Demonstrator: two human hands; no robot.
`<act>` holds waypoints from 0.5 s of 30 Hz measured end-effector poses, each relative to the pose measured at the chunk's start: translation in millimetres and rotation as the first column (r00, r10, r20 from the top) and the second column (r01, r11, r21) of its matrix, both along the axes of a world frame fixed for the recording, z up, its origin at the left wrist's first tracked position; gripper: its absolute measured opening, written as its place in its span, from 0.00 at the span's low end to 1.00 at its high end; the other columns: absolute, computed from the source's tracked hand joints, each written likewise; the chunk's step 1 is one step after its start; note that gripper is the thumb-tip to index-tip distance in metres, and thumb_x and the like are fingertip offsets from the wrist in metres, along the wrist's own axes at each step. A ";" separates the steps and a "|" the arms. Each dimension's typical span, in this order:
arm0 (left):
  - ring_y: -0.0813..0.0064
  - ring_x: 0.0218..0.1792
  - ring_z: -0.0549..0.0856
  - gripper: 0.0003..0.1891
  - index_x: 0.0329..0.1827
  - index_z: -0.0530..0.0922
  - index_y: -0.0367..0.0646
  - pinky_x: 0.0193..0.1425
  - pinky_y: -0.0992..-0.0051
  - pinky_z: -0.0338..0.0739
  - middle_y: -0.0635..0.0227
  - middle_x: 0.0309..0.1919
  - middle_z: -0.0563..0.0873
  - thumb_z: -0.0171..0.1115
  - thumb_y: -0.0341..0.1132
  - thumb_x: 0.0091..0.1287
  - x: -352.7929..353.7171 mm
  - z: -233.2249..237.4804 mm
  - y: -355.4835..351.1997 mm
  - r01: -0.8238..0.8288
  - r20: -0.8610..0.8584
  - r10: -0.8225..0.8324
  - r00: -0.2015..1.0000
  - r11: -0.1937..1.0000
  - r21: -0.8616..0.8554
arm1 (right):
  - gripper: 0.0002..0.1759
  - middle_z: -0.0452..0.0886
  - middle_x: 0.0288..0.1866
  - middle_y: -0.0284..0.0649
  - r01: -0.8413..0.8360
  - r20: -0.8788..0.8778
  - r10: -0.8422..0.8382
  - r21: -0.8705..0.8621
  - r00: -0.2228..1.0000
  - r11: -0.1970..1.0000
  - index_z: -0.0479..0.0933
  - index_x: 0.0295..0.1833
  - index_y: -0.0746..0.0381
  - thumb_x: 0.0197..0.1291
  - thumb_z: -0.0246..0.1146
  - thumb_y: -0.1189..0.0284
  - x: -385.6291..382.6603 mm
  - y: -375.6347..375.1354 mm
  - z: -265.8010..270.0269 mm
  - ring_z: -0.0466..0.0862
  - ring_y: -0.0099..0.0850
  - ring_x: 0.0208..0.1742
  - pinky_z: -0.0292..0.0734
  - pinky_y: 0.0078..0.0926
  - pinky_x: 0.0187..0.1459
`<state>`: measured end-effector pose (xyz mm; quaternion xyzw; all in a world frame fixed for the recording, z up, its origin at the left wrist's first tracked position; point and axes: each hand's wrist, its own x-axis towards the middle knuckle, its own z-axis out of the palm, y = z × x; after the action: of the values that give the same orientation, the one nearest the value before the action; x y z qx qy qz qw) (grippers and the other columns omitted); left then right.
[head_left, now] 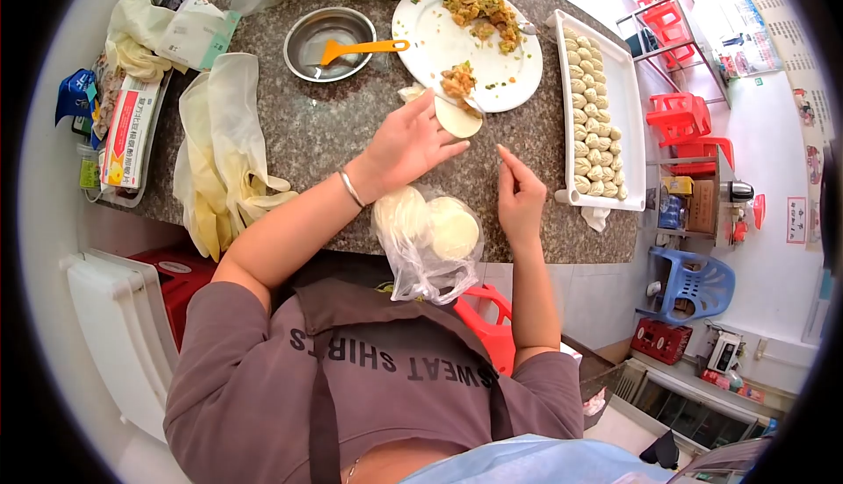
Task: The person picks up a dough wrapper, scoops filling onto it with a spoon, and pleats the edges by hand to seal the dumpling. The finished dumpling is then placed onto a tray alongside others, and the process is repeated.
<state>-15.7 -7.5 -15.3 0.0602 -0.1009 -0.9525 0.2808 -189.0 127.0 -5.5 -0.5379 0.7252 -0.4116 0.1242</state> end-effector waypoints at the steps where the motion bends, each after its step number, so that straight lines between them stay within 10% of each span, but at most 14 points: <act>1: 0.57 0.72 0.68 0.31 0.75 0.55 0.36 0.73 0.55 0.65 0.56 0.71 0.67 0.47 0.47 0.77 -0.3 0.7 0.2 0.004 0.001 -0.004 1.000 1.000 0.002 | 0.14 0.84 0.34 0.46 -0.016 0.003 0.016 0.036 1.000 0.999 0.81 0.55 0.66 0.65 0.59 0.79 3.0 3.1 -1.3 0.79 0.27 0.28 0.74 0.24 0.33; 15: 0.58 0.72 0.66 0.33 0.74 0.55 0.31 0.74 0.59 0.64 0.52 0.72 0.66 0.49 0.48 0.76 3.0 -1.6 -5.1 -0.031 -0.051 0.033 0.998 0.998 0.046 | 0.14 0.83 0.31 0.45 -0.095 0.030 0.094 0.061 0.995 0.994 0.81 0.55 0.66 0.65 0.58 0.80 -13.3 -25.0 6.3 0.77 0.23 0.26 0.72 0.22 0.31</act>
<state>-12.7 -12.6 -16.9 0.0436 -0.0711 -0.9512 0.2972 -202.2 102.1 0.9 -0.5618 0.7096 -0.3898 0.1701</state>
